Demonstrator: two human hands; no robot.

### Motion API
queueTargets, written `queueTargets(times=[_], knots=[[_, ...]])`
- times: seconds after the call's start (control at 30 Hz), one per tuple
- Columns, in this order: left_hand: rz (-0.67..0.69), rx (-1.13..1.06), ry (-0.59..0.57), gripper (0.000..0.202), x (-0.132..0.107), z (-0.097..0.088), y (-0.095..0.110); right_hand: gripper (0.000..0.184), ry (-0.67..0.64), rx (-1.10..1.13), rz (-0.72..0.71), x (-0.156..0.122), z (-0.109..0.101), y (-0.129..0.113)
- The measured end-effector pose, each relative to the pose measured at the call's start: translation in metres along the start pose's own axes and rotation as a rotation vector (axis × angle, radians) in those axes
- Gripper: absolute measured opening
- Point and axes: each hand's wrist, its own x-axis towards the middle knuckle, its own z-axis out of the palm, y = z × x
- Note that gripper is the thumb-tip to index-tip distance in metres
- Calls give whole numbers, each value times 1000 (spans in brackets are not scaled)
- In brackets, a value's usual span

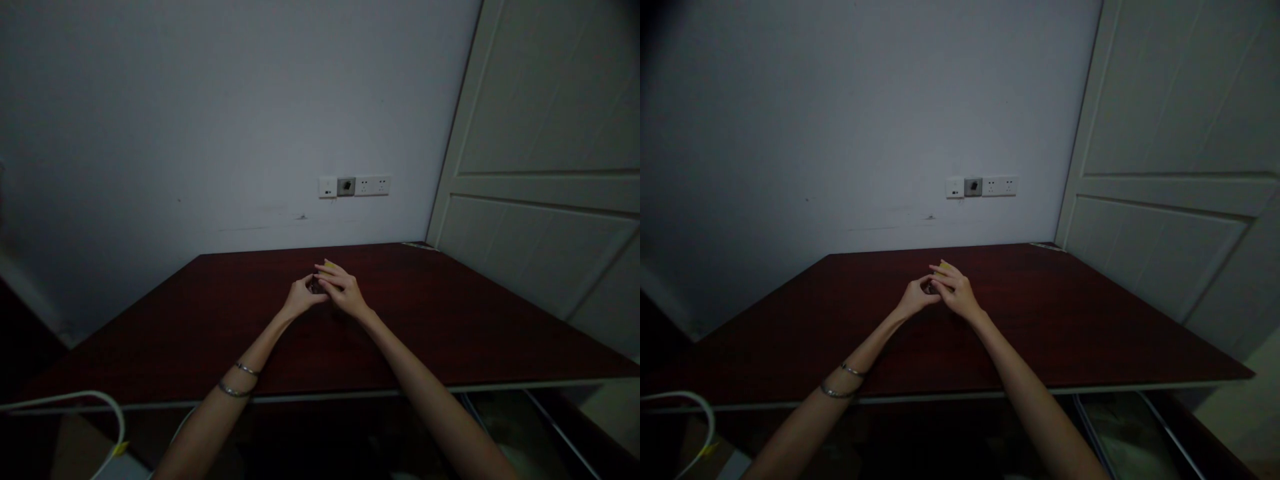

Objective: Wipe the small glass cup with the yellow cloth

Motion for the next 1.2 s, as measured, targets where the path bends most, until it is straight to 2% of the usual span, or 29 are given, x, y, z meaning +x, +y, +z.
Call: queueTargets(times=[0.13,0.23,0.4,0.5,0.63,0.73,0.83,0.93,1.07,1.2], knots=[[9,90,-26,63,-4,1,10,23,96,74,120,3,-2,7],[-13,112,-27,64,-3,2,11,23,86,77,142,3,-3,8],[-72,187,12,41,0,2,1,25,-102,-111,-85,-3,-1,-1],[-68,208,31,36,1,1,-2,28,-135,-178,-124,-5,4,-4],[-25,206,23,40,-1,-1,2,24,-10,-117,-8,-3,9,-1],[-45,176,1,52,-2,0,5,22,99,54,175,3,8,8],[-90,33,-39,59,-3,3,7,24,130,273,355,9,3,19],[-154,-245,-72,54,-4,8,9,28,153,417,434,11,0,25],[-294,-546,-28,44,-5,10,13,30,249,426,358,10,3,14],[-353,-719,0,42,-4,5,15,24,230,307,192,6,10,-4]])
